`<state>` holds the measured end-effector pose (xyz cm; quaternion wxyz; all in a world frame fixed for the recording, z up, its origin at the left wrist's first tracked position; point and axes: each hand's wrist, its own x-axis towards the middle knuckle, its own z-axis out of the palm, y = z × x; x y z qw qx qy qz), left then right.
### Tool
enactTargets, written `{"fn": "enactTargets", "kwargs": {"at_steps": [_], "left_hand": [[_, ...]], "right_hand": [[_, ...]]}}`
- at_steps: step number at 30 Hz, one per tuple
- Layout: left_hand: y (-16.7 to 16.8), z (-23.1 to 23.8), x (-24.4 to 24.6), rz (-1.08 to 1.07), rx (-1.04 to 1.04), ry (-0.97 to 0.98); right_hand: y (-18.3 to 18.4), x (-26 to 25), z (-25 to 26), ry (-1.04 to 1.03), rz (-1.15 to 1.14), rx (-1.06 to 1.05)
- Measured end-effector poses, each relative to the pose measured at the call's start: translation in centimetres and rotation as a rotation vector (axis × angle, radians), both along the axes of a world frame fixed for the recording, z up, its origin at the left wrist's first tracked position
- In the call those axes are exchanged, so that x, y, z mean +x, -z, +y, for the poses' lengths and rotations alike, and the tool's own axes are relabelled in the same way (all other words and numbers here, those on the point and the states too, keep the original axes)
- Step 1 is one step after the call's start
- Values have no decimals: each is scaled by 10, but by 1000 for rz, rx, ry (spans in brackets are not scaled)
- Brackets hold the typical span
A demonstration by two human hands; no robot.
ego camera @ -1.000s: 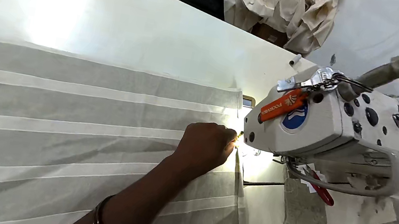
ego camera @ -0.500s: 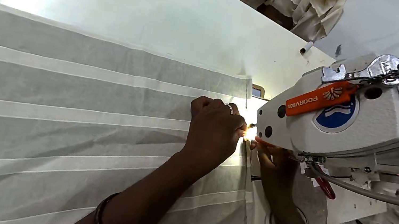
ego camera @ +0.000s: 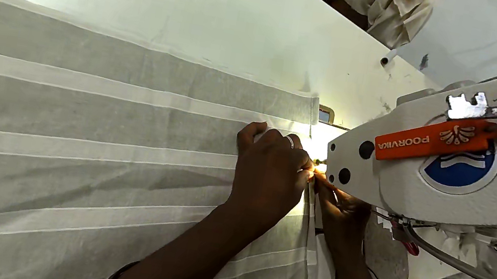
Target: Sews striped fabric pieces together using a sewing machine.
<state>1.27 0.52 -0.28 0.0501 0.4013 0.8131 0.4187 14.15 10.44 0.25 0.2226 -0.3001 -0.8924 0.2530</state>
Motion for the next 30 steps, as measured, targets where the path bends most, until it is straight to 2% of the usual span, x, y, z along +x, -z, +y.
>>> {"fn": "enactTargets", "kwargs": {"at_steps": [30], "left_hand": [[1, 2, 2, 20, -12, 9]], "right_hand": [[-1, 3, -1, -5, -22, 13]]}}
